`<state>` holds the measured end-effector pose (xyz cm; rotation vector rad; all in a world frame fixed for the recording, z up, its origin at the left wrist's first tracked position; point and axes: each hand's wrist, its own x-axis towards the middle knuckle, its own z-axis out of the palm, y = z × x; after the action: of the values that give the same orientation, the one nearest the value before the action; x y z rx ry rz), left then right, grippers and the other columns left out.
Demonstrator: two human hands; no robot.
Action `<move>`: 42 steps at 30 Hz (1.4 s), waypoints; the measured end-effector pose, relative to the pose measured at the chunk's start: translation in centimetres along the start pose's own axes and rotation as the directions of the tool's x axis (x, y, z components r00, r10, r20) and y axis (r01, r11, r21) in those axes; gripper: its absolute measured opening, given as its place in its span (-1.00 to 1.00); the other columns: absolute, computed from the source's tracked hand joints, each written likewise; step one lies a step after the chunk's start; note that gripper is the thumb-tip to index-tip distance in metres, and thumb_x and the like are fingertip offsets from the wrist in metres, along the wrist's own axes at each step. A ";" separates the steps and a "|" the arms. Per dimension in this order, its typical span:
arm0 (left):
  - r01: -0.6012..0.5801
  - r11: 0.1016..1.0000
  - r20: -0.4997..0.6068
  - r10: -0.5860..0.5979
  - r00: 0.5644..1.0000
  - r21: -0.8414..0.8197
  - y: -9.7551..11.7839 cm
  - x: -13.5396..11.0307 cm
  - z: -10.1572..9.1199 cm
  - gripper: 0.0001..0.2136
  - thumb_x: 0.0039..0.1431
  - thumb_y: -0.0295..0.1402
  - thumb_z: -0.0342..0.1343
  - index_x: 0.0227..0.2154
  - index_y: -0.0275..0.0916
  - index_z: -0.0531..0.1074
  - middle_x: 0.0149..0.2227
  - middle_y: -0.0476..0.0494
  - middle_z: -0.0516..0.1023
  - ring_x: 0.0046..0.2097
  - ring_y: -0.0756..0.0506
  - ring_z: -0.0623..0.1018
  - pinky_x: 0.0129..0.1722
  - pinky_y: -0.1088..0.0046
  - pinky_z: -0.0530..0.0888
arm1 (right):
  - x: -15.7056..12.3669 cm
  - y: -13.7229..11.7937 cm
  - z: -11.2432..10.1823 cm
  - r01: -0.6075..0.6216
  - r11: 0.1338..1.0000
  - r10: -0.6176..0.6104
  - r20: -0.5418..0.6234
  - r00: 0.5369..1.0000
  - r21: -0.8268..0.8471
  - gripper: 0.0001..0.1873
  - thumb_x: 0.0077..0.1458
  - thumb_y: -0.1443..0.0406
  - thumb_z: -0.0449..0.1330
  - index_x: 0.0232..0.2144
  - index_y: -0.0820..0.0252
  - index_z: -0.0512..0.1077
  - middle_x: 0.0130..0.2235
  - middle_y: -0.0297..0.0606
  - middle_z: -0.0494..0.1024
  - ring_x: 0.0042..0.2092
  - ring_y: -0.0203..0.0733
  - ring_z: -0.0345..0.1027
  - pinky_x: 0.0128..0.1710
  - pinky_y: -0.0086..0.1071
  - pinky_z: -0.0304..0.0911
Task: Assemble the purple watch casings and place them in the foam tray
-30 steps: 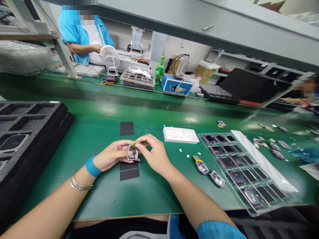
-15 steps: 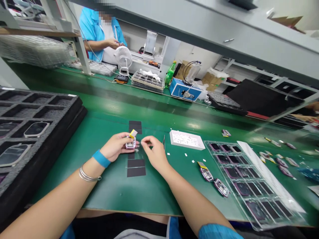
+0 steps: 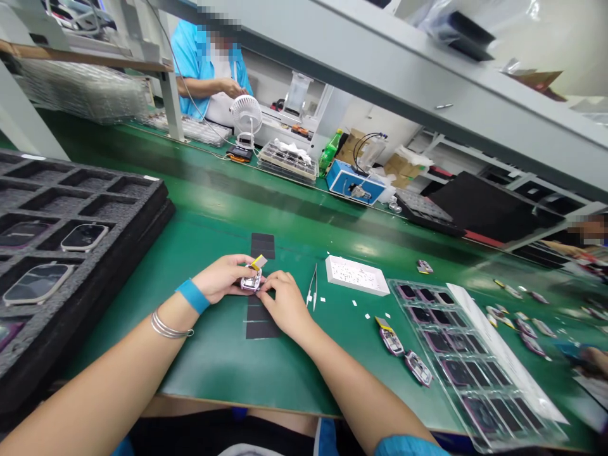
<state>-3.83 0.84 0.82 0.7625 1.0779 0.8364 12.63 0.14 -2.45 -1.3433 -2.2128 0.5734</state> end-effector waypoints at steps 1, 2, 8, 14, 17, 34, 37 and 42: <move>-0.001 1.000 0.006 0.001 1.000 0.000 0.0 0.0 -0.1 -0.70 -0.21 -0.43 0.29 -0.35 -0.31 0.38 -0.43 -0.15 0.57 -0.40 -0.07 0.54 -0.34 0.37 0.50 | 0.0 0.0 0.1 -0.008 1.000 0.008 0.001 1.000 -0.007 -0.89 0.03 0.44 0.23 -0.50 0.21 0.43 -0.27 -0.23 0.41 -0.17 -0.14 0.23 -0.09 -0.23 0.20; -0.003 1.000 0.012 0.003 1.000 0.001 0.0 0.0 -0.1 -0.70 -0.21 -0.43 0.29 -0.34 -0.31 0.39 -0.42 -0.15 0.57 -0.40 -0.07 0.54 -0.33 0.36 0.50 | 0.0 -0.1 0.2 -0.014 1.000 0.014 0.005 1.000 -0.020 -0.89 0.04 0.44 0.22 -0.50 0.21 0.42 -0.26 -0.22 0.40 -0.16 -0.13 0.22 -0.09 -0.23 0.21; 0.010 1.000 0.026 -0.010 1.000 0.020 -0.1 0.3 -0.5 -0.68 -0.19 -0.40 0.28 -0.31 -0.30 0.38 -0.36 -0.19 0.58 -0.38 -0.06 0.54 -0.32 0.37 0.49 | -0.9 -0.1 0.4 0.079 0.992 -0.078 0.020 0.997 -0.096 -0.91 0.09 0.46 0.15 -0.41 0.21 0.33 -0.18 -0.19 0.37 -0.11 -0.10 0.20 -0.12 -0.19 0.20; 0.008 0.999 0.038 -0.009 0.999 0.034 0.0 0.1 -0.5 -0.65 -0.21 -0.36 0.31 -0.30 -0.29 0.39 -0.35 -0.17 0.58 -0.37 -0.05 0.53 -0.32 0.39 0.49 | -2.3 -0.5 -1.3 0.223 0.975 -0.221 -0.124 0.967 -0.003 -0.93 0.13 0.43 0.08 -0.37 0.18 0.32 -0.20 -0.19 0.38 -0.13 -0.14 0.24 -0.12 -0.20 0.20; -0.035 0.998 -0.011 0.036 0.999 0.056 -0.1 0.0 0.3 -0.63 -0.24 -0.32 0.33 -0.33 -0.30 0.39 -0.39 -0.15 0.58 -0.41 -0.05 0.52 -0.36 0.40 0.48 | -2.1 -0.6 -2.2 0.272 0.948 -0.215 -0.301 0.929 0.163 -0.94 0.08 0.39 0.12 -0.42 0.16 0.36 -0.27 -0.23 0.45 -0.18 -0.17 0.32 -0.10 -0.21 0.22; -0.071 0.992 -0.027 0.074 0.997 0.106 -1.4 -0.1 2.8 -0.59 -0.27 -0.21 0.35 -0.33 -0.28 0.42 -0.45 -0.06 0.54 -0.43 -0.04 0.53 -0.41 0.42 0.51 | -1.3 0.2 -3.0 0.035 0.826 0.009 -0.075 0.997 0.563 -0.79 -0.03 0.36 0.24 -0.31 0.14 0.31 -0.39 -0.40 0.51 -0.35 -0.30 0.42 -0.18 -0.35 0.30; -0.077 0.990 -0.018 0.080 0.997 0.119 -1.4 -0.2 2.8 -0.61 -0.24 -0.22 0.34 -0.33 -0.28 0.42 -0.44 -0.06 0.54 -0.44 -0.02 0.52 -0.42 0.46 0.51 | -1.3 0.2 -3.1 0.043 0.852 -0.008 -0.070 0.998 0.521 -0.76 -0.03 0.37 0.24 -0.28 0.12 0.29 -0.39 -0.42 0.52 -0.35 -0.29 0.42 -0.13 -0.29 0.27; -0.077 0.991 -0.034 0.081 0.996 0.112 -1.3 -0.3 2.9 -0.62 -0.26 -0.23 0.35 -0.35 -0.29 0.43 -0.46 -0.05 0.52 -0.44 -0.02 0.51 -0.43 0.46 0.51 | -1.3 0.1 -2.9 0.052 0.868 -0.008 -0.091 0.996 0.494 -0.76 -0.03 0.39 0.24 -0.30 0.11 0.28 -0.38 -0.40 0.52 -0.34 -0.27 0.44 -0.11 -0.28 0.26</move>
<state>-0.85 -0.38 0.73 0.8901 1.1419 0.8670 14.99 -0.68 -0.42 -1.0345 -1.8355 0.9759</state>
